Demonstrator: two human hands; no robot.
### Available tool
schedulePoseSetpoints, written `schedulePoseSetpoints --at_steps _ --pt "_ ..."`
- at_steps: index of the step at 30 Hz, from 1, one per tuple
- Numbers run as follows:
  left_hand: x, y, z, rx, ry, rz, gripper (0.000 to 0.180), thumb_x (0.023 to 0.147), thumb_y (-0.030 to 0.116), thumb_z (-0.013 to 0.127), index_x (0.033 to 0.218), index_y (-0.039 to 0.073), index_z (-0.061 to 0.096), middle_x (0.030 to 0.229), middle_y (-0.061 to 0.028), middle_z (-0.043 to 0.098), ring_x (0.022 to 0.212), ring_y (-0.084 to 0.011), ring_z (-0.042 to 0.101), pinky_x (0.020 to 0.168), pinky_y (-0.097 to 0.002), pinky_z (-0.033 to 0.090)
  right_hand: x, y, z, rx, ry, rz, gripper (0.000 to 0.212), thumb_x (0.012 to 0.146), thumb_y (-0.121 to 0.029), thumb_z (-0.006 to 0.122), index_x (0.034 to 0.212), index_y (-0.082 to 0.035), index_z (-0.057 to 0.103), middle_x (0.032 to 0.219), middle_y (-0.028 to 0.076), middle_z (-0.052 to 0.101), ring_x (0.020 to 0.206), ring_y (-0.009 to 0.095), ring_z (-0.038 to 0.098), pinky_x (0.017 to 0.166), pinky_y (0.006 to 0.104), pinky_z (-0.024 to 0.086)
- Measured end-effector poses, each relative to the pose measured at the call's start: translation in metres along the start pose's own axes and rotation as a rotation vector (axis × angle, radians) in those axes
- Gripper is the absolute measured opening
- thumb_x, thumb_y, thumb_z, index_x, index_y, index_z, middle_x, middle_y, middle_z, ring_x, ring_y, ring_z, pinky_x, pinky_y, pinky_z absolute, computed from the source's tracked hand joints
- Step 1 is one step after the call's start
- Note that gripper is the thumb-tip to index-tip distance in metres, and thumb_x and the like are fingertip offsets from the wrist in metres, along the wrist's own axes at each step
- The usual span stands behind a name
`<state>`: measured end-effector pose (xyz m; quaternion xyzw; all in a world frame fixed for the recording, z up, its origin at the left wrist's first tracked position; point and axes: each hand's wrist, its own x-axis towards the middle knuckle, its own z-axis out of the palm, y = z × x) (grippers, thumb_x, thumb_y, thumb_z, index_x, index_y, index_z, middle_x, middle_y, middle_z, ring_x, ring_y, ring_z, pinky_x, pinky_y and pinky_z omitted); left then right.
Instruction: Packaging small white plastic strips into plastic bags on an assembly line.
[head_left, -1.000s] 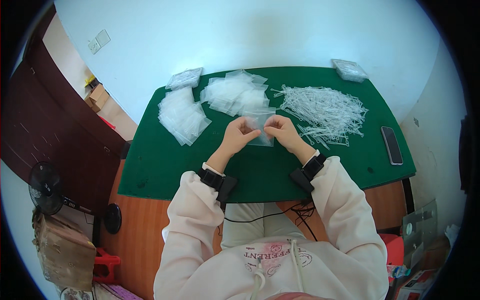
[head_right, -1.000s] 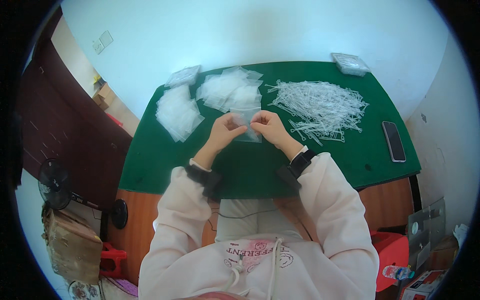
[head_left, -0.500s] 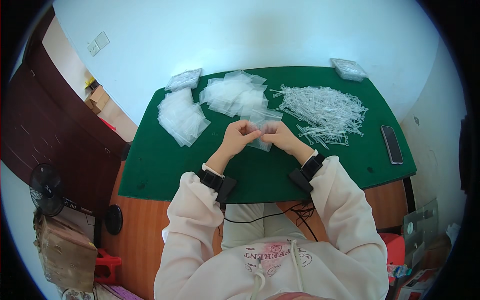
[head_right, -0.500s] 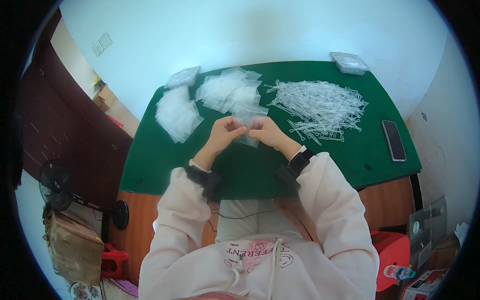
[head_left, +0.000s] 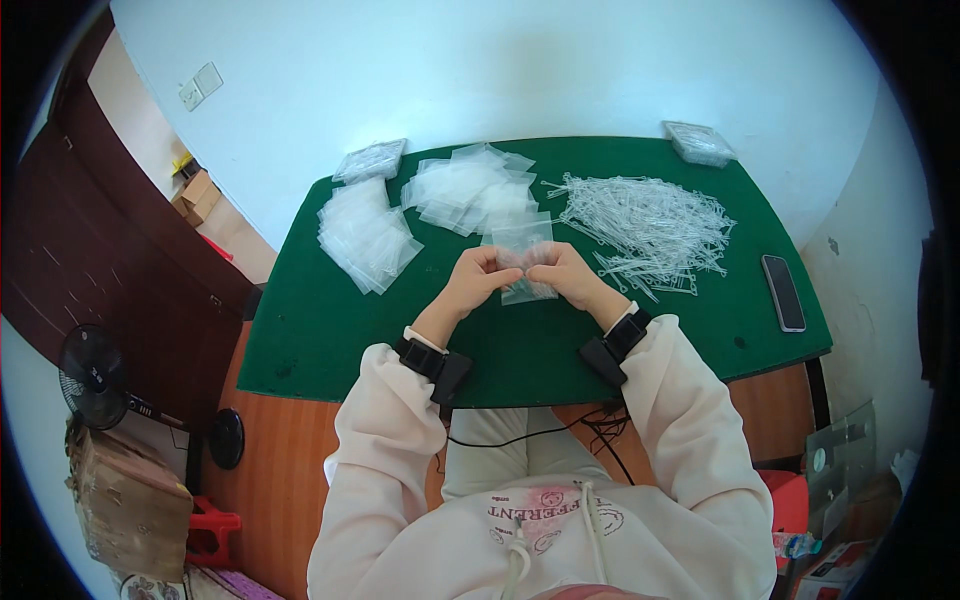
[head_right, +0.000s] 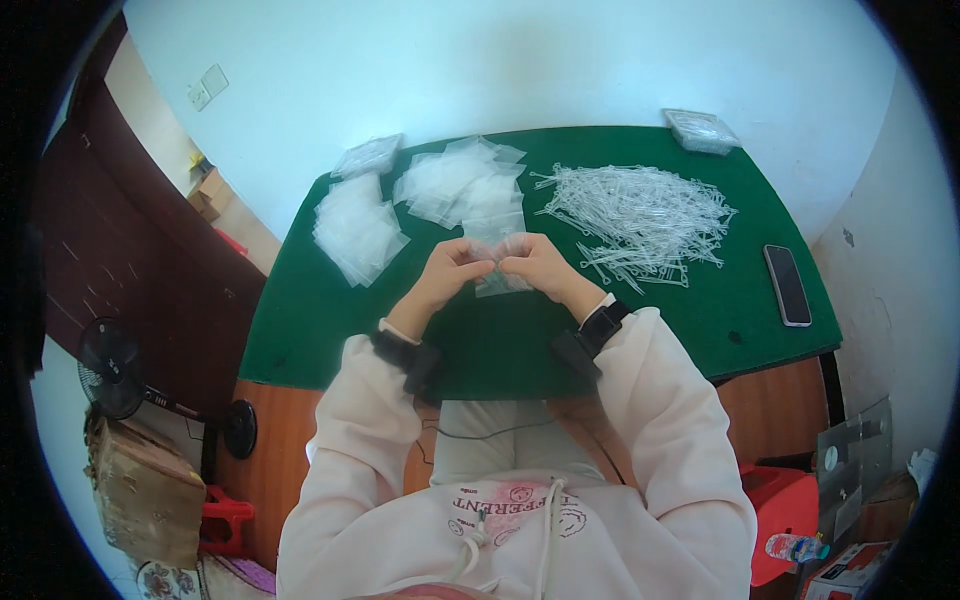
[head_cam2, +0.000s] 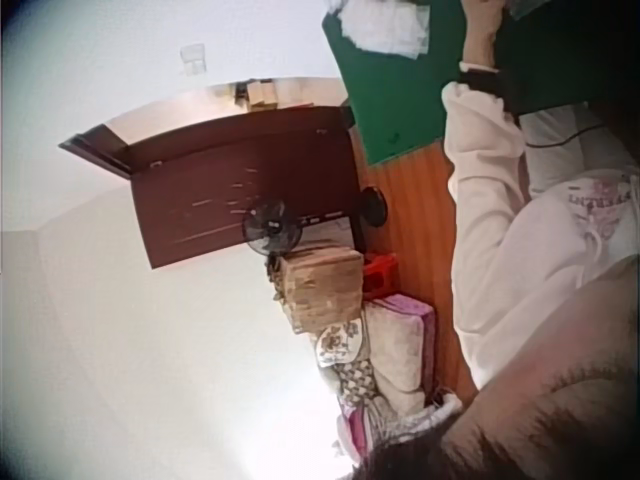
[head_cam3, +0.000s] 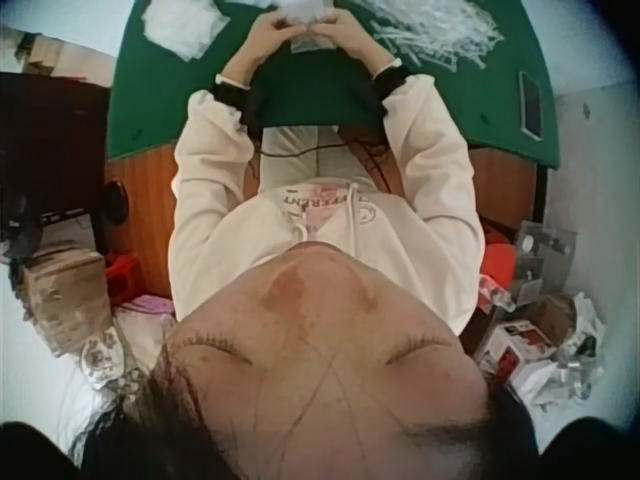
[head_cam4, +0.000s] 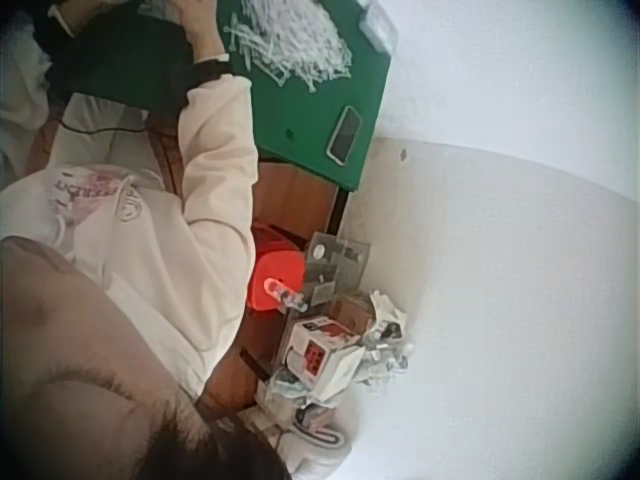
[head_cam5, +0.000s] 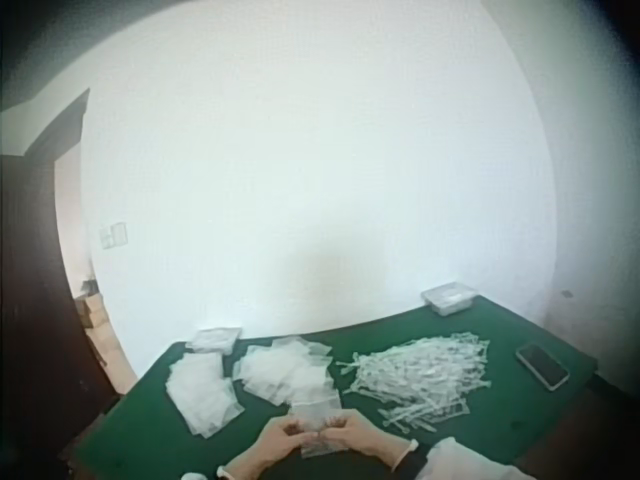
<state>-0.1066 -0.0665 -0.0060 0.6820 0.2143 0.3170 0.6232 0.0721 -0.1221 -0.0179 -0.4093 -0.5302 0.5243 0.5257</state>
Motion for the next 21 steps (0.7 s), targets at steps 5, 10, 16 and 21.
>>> schedulePoseSetpoints --at_steps 5,10,16,21 --pt "0.000 0.000 0.000 -0.036 -0.017 0.027 0.012 0.078 0.008 0.065 0.088 0.002 0.061 0.077 -0.0008 0.061 0.064 -0.0066 0.054 0.058 -0.0203 0.043 0.001 0.001 -0.003 -0.059 -0.061 0.009 0.007 0.071 -0.001 0.058 0.078 -0.002 0.058 0.073 0.000 0.056 0.065 0.008 0.051 0.057 0.0231 0.041" --pt "0.001 0.000 0.001 -0.038 0.017 0.010 0.012 0.077 0.009 0.066 0.087 0.003 0.062 0.075 0.0002 0.060 0.062 -0.0064 0.052 0.057 -0.0200 0.042 0.003 0.007 -0.007 -0.056 -0.071 -0.058 0.005 0.073 -0.003 0.059 0.078 -0.002 0.058 0.073 0.000 0.056 0.064 0.007 0.051 0.057 0.0225 0.041" --pt "0.002 -0.005 -0.006 0.051 0.038 -0.032 0.014 0.075 0.013 0.068 0.084 0.003 0.062 0.070 0.0005 0.059 0.060 -0.0067 0.052 0.055 -0.0203 0.040 0.004 0.009 -0.004 0.048 0.020 -0.005 0.007 0.079 -0.010 0.061 0.079 -0.004 0.058 0.073 -0.002 0.056 0.063 0.005 0.050 0.056 0.0206 0.040" --pt "0.000 0.000 -0.010 0.110 -0.076 -0.128 0.016 0.075 0.016 0.069 0.082 0.004 0.062 0.068 0.0004 0.059 0.058 -0.0069 0.051 0.054 -0.0211 0.039 0.005 0.009 -0.008 0.109 0.054 -0.026 0.010 0.082 -0.015 0.061 0.080 -0.005 0.058 0.074 -0.002 0.057 0.063 0.004 0.050 0.057 0.0208 0.040"
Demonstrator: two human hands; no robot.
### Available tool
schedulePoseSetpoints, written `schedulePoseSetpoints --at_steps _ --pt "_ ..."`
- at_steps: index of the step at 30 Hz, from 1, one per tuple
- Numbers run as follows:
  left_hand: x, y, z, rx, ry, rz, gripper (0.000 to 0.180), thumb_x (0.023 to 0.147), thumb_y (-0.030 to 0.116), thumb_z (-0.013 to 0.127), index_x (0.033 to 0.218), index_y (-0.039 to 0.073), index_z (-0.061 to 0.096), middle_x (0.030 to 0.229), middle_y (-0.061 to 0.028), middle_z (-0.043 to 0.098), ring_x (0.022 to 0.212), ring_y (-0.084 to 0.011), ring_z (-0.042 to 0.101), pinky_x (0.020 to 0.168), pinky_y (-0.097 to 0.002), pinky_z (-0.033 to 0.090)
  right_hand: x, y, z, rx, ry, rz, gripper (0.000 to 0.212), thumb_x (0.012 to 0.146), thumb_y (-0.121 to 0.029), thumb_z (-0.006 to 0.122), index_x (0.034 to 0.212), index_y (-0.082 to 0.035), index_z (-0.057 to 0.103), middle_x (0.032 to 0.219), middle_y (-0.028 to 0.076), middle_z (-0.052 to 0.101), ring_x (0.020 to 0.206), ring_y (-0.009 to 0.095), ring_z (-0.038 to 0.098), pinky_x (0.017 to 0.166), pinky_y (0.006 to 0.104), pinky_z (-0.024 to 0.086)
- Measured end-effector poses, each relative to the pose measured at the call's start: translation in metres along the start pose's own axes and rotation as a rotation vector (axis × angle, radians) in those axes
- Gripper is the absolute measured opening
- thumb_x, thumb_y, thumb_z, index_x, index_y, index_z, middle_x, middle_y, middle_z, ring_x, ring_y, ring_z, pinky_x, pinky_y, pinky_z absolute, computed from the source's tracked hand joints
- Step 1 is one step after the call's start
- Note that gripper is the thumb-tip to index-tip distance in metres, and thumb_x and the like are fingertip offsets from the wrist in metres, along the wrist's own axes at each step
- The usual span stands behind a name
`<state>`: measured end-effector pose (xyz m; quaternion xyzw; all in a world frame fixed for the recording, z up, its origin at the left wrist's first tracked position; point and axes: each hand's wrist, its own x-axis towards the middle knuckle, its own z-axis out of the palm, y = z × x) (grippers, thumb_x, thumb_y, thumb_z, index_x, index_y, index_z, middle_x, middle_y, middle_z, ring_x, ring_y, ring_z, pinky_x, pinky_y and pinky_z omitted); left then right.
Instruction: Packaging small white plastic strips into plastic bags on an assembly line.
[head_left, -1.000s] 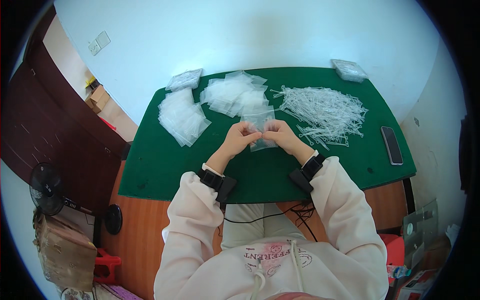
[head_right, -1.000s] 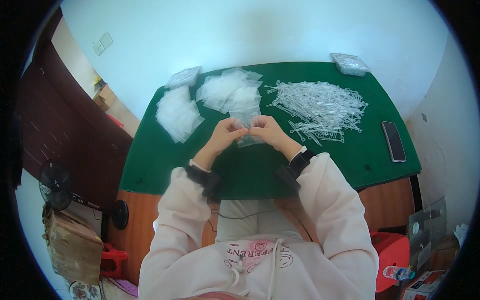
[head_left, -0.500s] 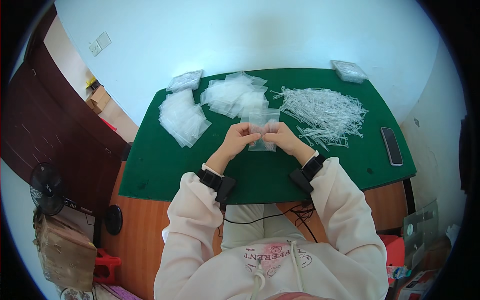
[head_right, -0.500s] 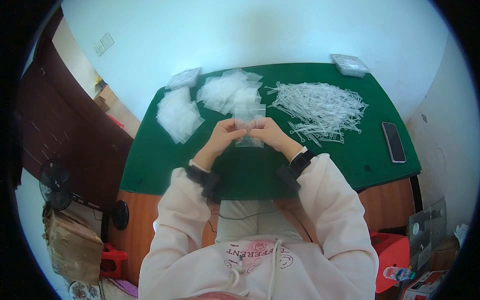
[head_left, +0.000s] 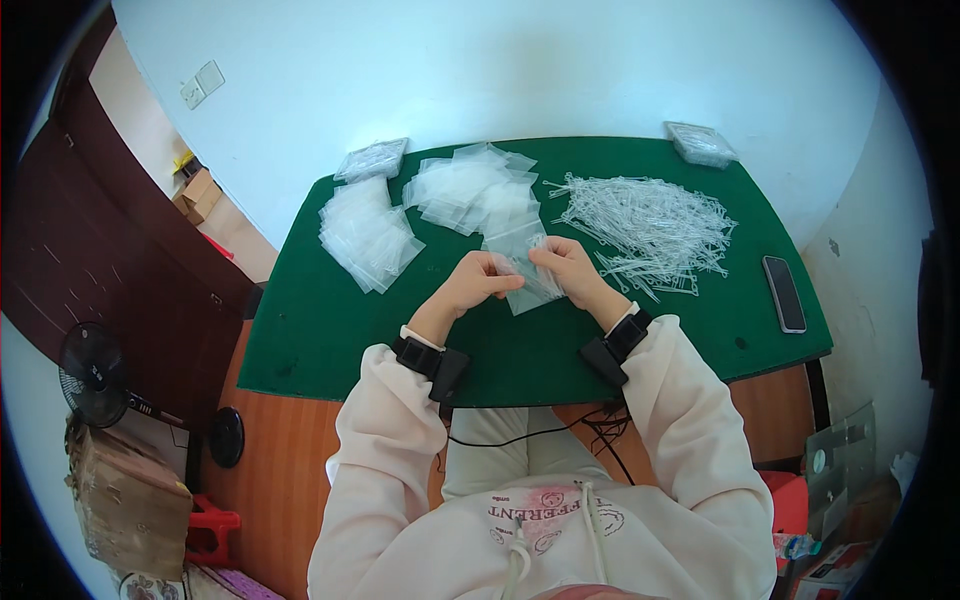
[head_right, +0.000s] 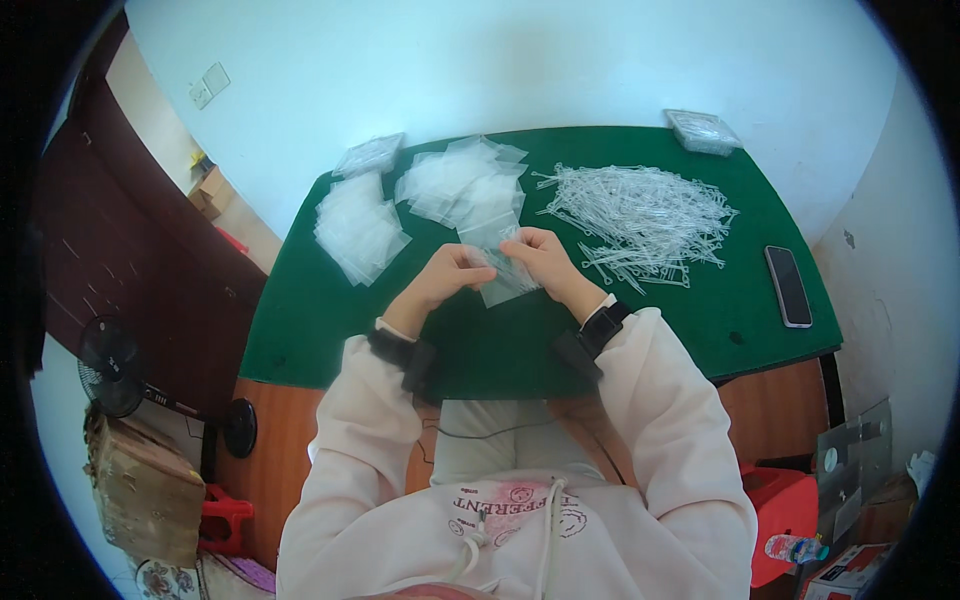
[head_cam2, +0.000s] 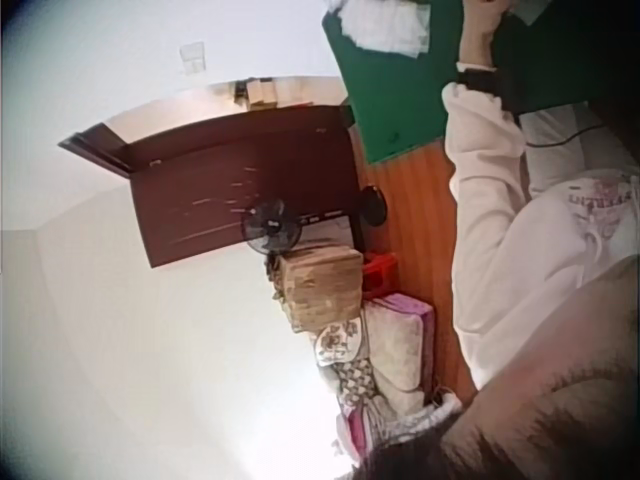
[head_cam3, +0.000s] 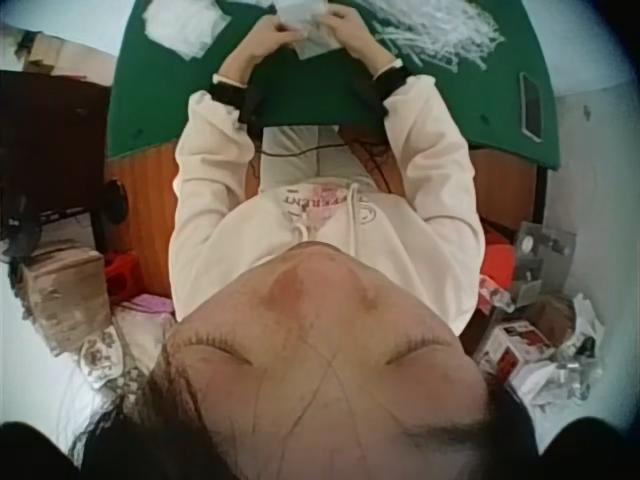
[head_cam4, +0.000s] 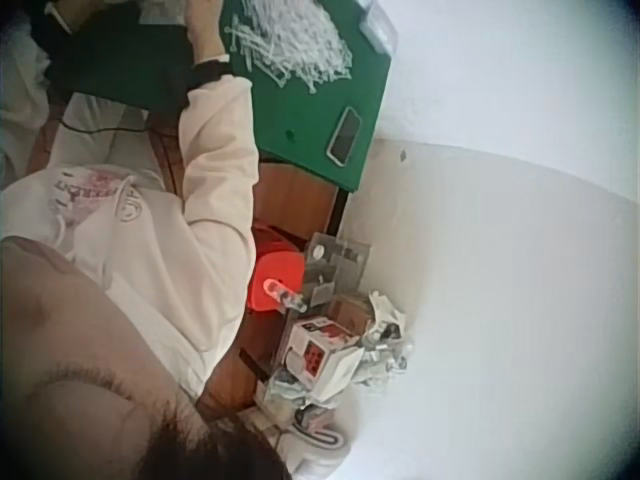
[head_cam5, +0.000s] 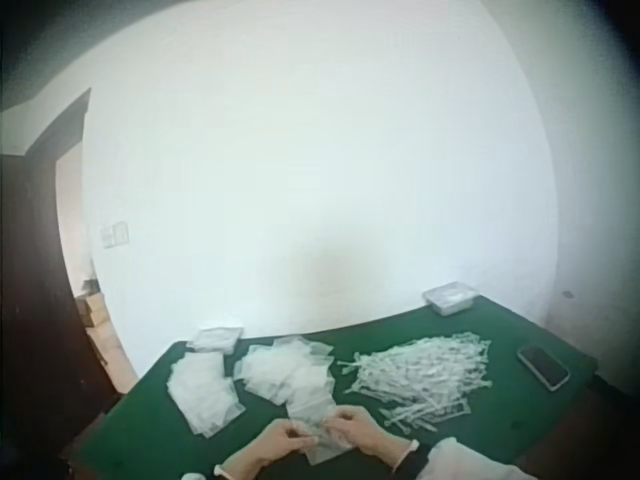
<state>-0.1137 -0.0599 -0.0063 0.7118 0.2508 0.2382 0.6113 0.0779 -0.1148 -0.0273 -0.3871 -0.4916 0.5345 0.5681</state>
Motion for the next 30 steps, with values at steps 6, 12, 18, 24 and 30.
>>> schedulePoseSetpoints --at_steps 6,12,18,24,30 --pt "0.001 0.003 0.001 -0.237 0.173 0.001 0.016 0.078 0.019 0.066 0.077 0.003 0.063 0.067 -0.0001 0.058 0.058 -0.0069 0.050 0.054 -0.0212 0.039 -0.002 -0.005 0.005 -0.025 -0.021 0.004 0.012 0.082 -0.016 0.060 0.078 -0.006 0.058 0.066 -0.003 0.054 0.055 0.004 0.047 0.050 0.0206 0.038" --pt "-0.001 0.003 -0.003 -0.164 0.199 0.035 0.016 0.082 0.019 0.061 0.078 0.004 0.063 0.068 0.0014 0.057 0.061 -0.0058 0.051 0.056 -0.0200 0.039 -0.005 -0.018 0.011 -0.014 0.114 0.004 0.016 0.082 -0.017 0.060 0.072 -0.005 0.057 0.059 -0.002 0.051 0.046 0.005 0.045 0.042 0.0196 0.034" --pt "0.004 -0.002 -0.002 -0.100 0.299 0.080 0.018 0.083 0.019 0.060 0.078 0.002 0.063 0.068 0.0017 0.057 0.060 -0.0046 0.049 0.054 -0.0194 0.038 -0.003 -0.011 0.006 -0.144 0.114 -0.031 0.017 0.082 -0.016 0.060 0.071 -0.004 0.057 0.058 -0.002 0.051 0.048 0.005 0.045 0.043 0.0195 0.035" --pt "0.004 -0.005 -0.003 0.062 0.375 0.178 0.022 0.084 0.021 0.059 0.076 0.001 0.062 0.063 0.0020 0.055 0.056 -0.0043 0.047 0.052 -0.0197 0.037 -0.004 -0.009 0.004 -0.252 -0.054 0.030 0.015 0.081 -0.015 0.061 0.072 -0.003 0.057 0.058 -0.003 0.051 0.049 0.005 0.045 0.043 0.0196 0.036" --pt "0.004 -0.002 0.000 0.088 0.265 0.172 0.024 0.084 0.021 0.057 0.075 -0.001 0.060 0.059 0.0011 0.053 0.053 -0.0051 0.046 0.050 -0.0210 0.036 -0.005 -0.010 0.009 -0.268 -0.051 -0.010 0.012 0.079 -0.012 0.060 0.072 -0.003 0.058 0.058 -0.003 0.051 0.049 0.004 0.045 0.044 0.0190 0.034"
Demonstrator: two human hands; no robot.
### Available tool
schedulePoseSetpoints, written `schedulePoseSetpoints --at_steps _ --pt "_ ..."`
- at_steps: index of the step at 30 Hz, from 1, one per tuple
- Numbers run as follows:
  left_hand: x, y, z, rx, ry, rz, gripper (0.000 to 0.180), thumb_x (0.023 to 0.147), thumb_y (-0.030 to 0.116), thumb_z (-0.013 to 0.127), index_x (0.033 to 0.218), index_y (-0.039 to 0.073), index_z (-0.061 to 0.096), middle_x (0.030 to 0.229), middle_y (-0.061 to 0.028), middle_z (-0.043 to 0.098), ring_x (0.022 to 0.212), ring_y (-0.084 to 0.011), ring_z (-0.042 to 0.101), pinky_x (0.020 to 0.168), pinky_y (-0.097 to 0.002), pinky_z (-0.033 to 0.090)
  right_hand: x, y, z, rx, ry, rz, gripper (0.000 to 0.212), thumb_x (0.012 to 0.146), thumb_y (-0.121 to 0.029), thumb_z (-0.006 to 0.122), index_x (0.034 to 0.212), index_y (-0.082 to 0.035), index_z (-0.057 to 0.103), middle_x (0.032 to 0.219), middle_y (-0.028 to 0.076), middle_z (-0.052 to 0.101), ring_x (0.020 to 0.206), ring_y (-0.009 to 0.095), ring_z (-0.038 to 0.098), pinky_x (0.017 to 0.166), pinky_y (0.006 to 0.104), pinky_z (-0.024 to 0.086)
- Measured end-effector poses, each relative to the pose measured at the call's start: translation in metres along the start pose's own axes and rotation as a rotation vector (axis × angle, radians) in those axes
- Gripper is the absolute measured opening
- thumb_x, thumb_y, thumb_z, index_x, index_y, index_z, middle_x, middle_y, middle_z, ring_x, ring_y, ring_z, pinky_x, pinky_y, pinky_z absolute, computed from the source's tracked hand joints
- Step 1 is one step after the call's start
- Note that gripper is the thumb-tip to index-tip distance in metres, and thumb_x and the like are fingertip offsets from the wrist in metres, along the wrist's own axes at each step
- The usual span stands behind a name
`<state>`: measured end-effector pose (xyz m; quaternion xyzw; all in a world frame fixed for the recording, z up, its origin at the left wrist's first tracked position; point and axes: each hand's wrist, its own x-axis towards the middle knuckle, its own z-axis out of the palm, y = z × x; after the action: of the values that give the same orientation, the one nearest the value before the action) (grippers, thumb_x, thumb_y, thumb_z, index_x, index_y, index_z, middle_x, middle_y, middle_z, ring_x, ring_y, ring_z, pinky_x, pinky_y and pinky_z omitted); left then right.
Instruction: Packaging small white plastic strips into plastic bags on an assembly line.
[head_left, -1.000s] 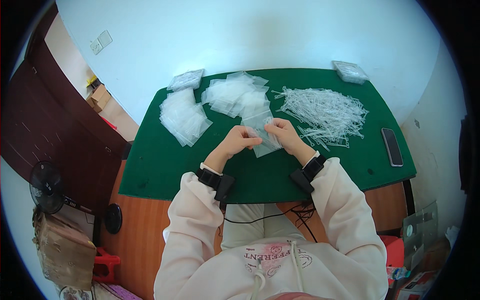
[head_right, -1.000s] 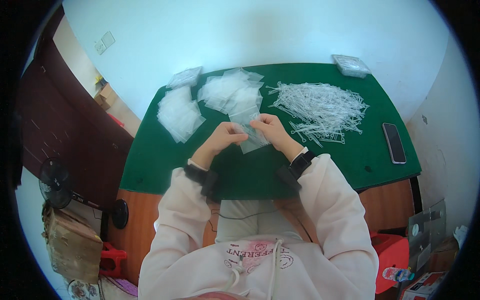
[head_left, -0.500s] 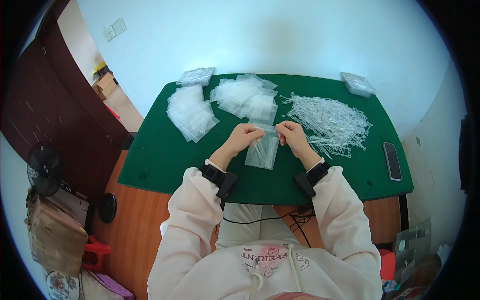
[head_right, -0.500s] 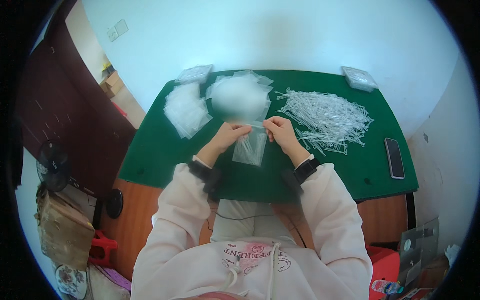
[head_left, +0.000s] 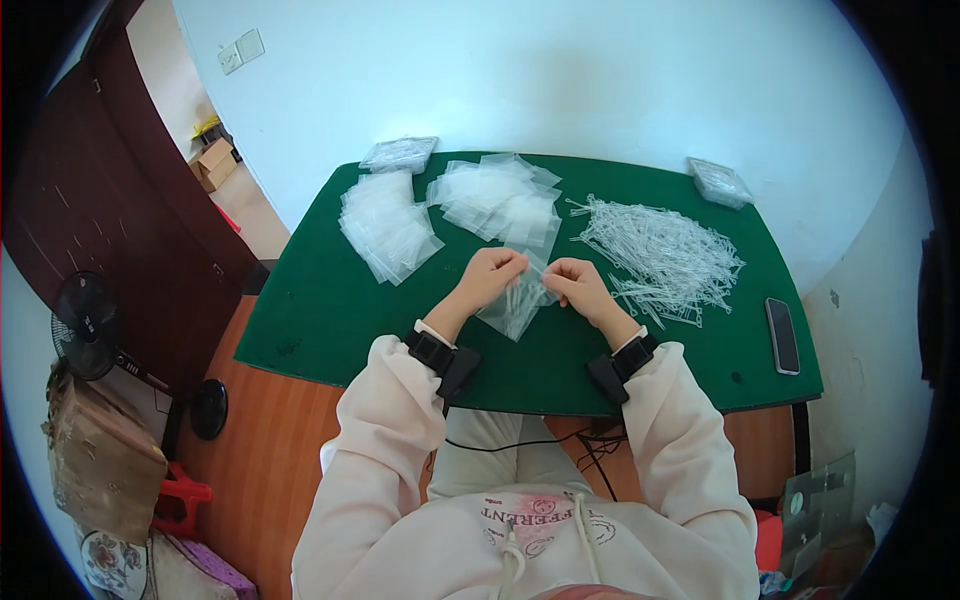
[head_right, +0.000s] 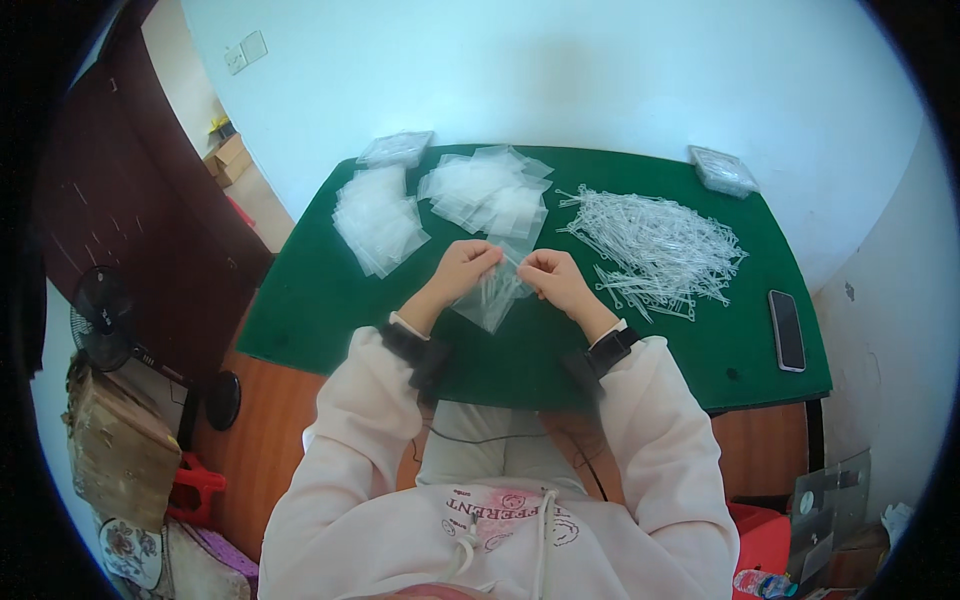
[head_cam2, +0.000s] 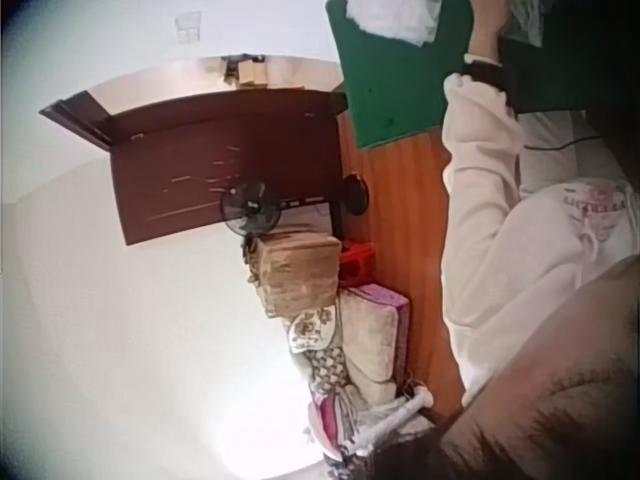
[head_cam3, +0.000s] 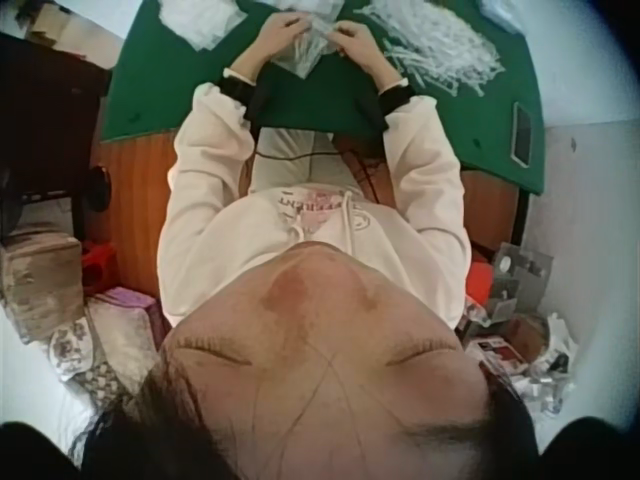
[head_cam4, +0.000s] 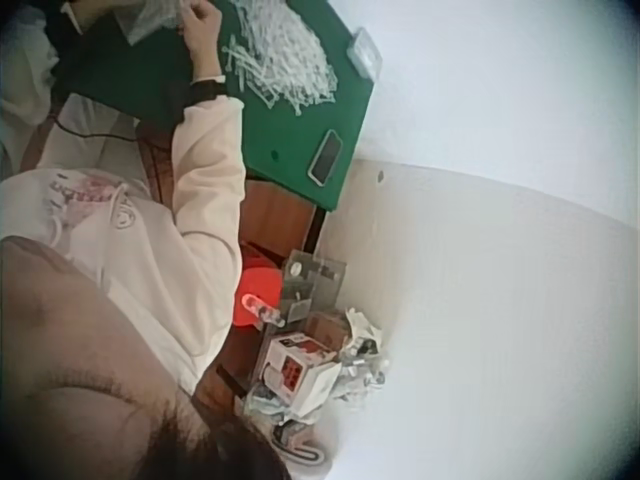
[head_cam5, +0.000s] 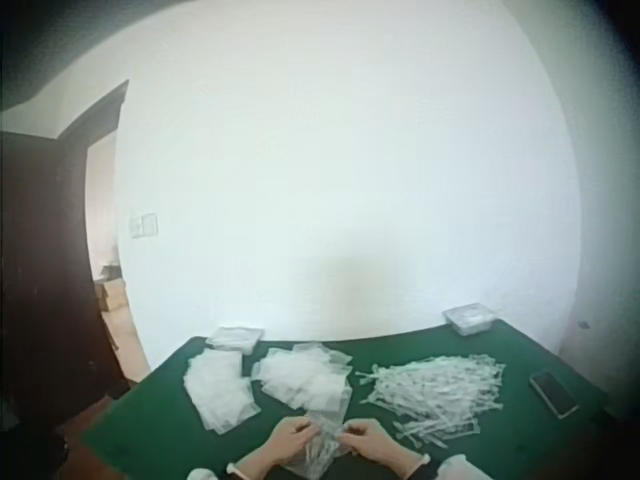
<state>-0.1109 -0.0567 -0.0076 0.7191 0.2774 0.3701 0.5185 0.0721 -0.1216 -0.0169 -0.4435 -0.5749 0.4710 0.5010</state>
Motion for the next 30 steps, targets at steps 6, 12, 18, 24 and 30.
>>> schedulePoseSetpoints --at_steps 6,12,18,24,30 --pt "-0.004 0.003 0.005 0.059 -0.117 -0.008 0.022 0.083 0.021 0.058 0.075 0.000 0.060 0.058 0.0003 0.053 0.052 -0.0064 0.046 0.050 -0.0221 0.036 -0.006 -0.009 0.004 0.002 -0.050 0.010 0.010 0.078 -0.010 0.060 0.072 -0.003 0.058 0.058 -0.003 0.051 0.050 0.003 0.045 0.045 0.0184 0.033" --pt "-0.004 -0.001 0.009 0.243 0.019 0.171 0.019 0.081 0.018 0.059 0.077 0.000 0.060 0.058 -0.0026 0.053 0.053 -0.0088 0.045 0.051 -0.0242 0.037 -0.002 0.000 0.001 -0.052 -0.053 0.028 0.012 0.077 -0.012 0.061 0.070 -0.002 0.059 0.058 -0.004 0.051 0.051 0.003 0.043 0.046 0.0193 0.033" --pt "-0.005 -0.002 0.013 0.264 -0.034 0.159 0.019 0.080 0.018 0.059 0.078 -0.001 0.060 0.059 -0.0035 0.053 0.053 -0.0101 0.045 0.051 -0.0251 0.038 0.001 0.008 0.001 -0.258 0.035 -0.088 0.015 0.076 -0.014 0.062 0.069 -0.001 0.060 0.056 -0.003 0.051 0.051 0.004 0.042 0.047 0.0214 0.034" --pt "-0.004 0.001 0.012 0.282 0.034 0.105 0.020 0.081 0.018 0.059 0.074 -0.001 0.059 0.059 -0.0034 0.053 0.054 -0.0097 0.047 0.051 -0.0248 0.038 0.002 0.009 0.001 -0.292 0.055 -0.105 0.016 0.076 -0.015 0.061 0.069 0.000 0.060 0.056 -0.002 0.051 0.052 0.005 0.042 0.047 0.0218 0.035" --pt "0.007 -0.016 -0.005 0.136 0.193 0.063 0.021 0.082 0.019 0.058 0.072 0.001 0.058 0.060 -0.0017 0.054 0.053 -0.0083 0.048 0.050 -0.0230 0.038 0.004 0.005 -0.003 -0.302 0.121 -0.101 0.015 0.079 -0.014 0.058 0.070 -0.002 0.058 0.059 -0.003 0.052 0.051 0.004 0.045 0.046 0.0198 0.036"
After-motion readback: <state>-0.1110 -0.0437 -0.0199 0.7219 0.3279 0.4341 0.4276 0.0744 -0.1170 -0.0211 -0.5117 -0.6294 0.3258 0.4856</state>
